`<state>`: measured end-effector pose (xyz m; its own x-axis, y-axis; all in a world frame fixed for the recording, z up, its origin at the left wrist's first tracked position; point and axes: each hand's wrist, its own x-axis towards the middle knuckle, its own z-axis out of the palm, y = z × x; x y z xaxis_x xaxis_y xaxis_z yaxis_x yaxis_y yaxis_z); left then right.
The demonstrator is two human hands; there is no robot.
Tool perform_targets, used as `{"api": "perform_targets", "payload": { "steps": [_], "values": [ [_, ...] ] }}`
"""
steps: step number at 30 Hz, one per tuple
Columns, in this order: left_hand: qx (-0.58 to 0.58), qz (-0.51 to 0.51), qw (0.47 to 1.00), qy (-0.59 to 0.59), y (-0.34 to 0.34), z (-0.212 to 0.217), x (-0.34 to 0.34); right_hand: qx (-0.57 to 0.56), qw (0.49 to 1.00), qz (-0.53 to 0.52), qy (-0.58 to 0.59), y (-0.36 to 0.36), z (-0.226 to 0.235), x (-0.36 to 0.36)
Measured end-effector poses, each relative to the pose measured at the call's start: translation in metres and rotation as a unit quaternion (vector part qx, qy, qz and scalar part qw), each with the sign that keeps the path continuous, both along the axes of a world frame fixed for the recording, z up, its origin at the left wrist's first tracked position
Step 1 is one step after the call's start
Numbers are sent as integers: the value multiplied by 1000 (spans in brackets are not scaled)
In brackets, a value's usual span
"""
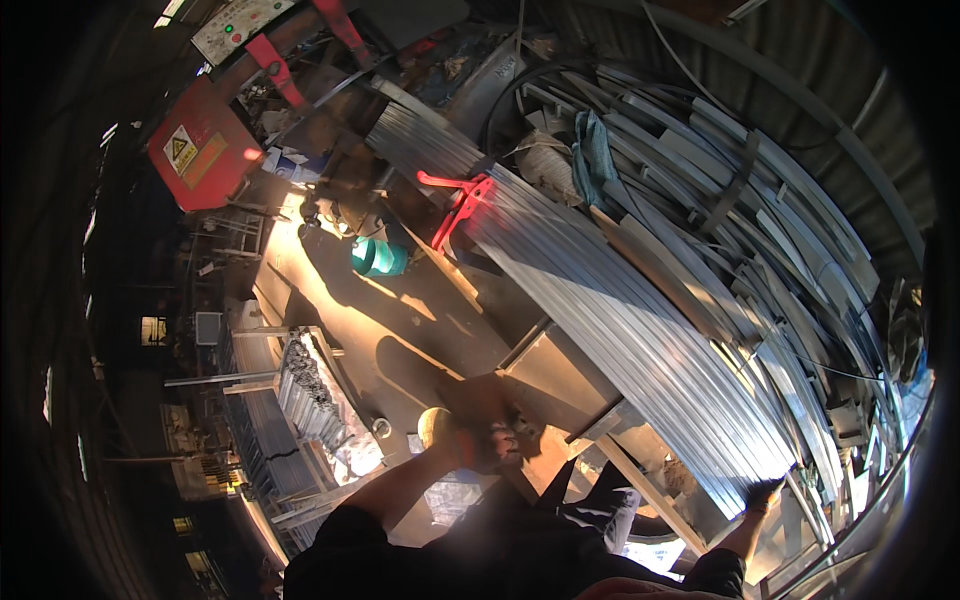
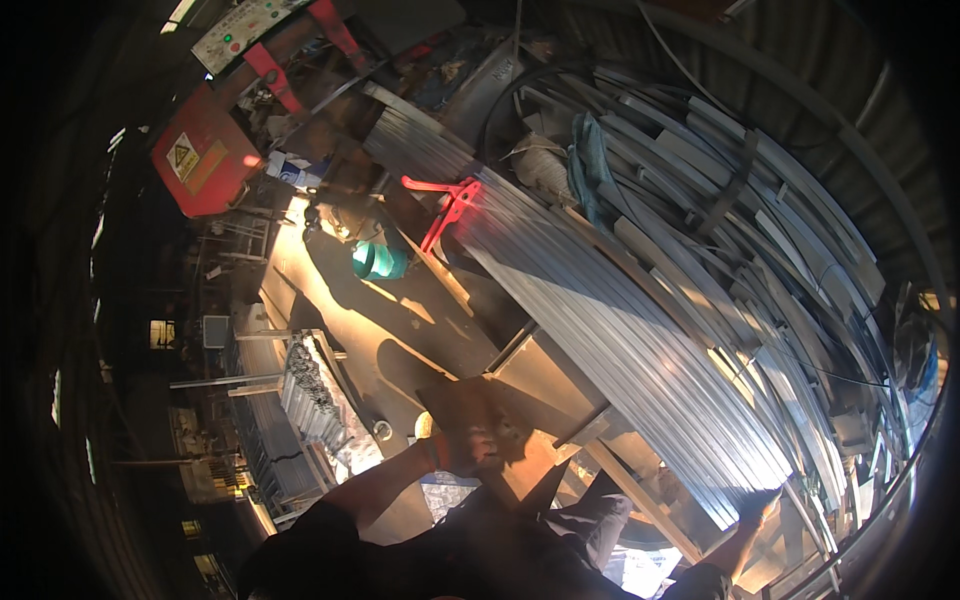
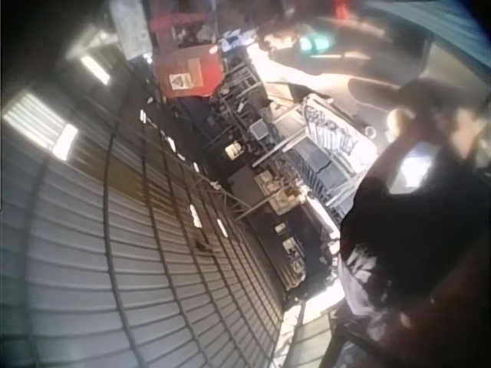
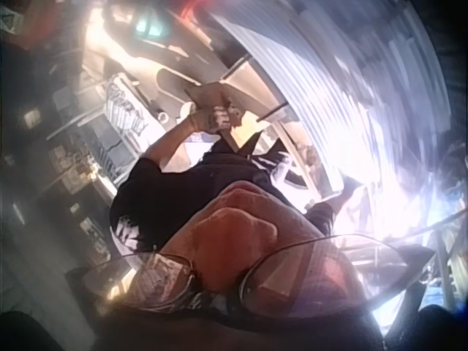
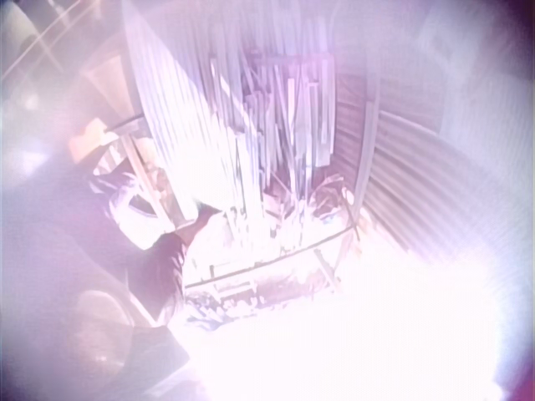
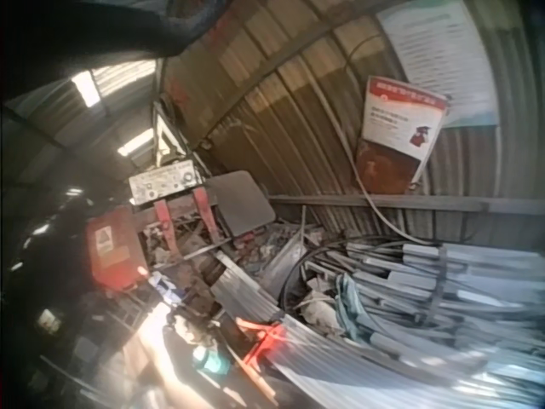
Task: The person puts on gloves and operates a red metal-cutting saw to cut multiple long metal rods into shorter pieces. The person repeatedly positions each rod, activates the saw, and stacks the cut pieces on the floor.
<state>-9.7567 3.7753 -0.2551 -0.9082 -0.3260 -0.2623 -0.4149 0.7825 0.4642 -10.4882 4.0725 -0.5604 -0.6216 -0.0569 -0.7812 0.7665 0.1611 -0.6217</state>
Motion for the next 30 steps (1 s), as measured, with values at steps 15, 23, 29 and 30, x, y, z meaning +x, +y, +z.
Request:
{"api": "perform_targets", "payload": {
  "steps": [15, 23, 29, 30],
  "values": [
    [-28, -31, 999, -16, -27, 30, -6, -96, 988, 90, -76, 30, -36, -15],
    [-39, -43, 998, -7, -44, 40, 3, -55, 996, -14, -75, -11, -30, 11],
    [-52, -58, 997, -22, -54, 36, 19, -22, 995, 63, -77, -11, -31, 17],
    [-52, -54, 997, -21, -55, 34, 22, -58, 990, 90, -91, -12, -32, 20]
  ]
}}
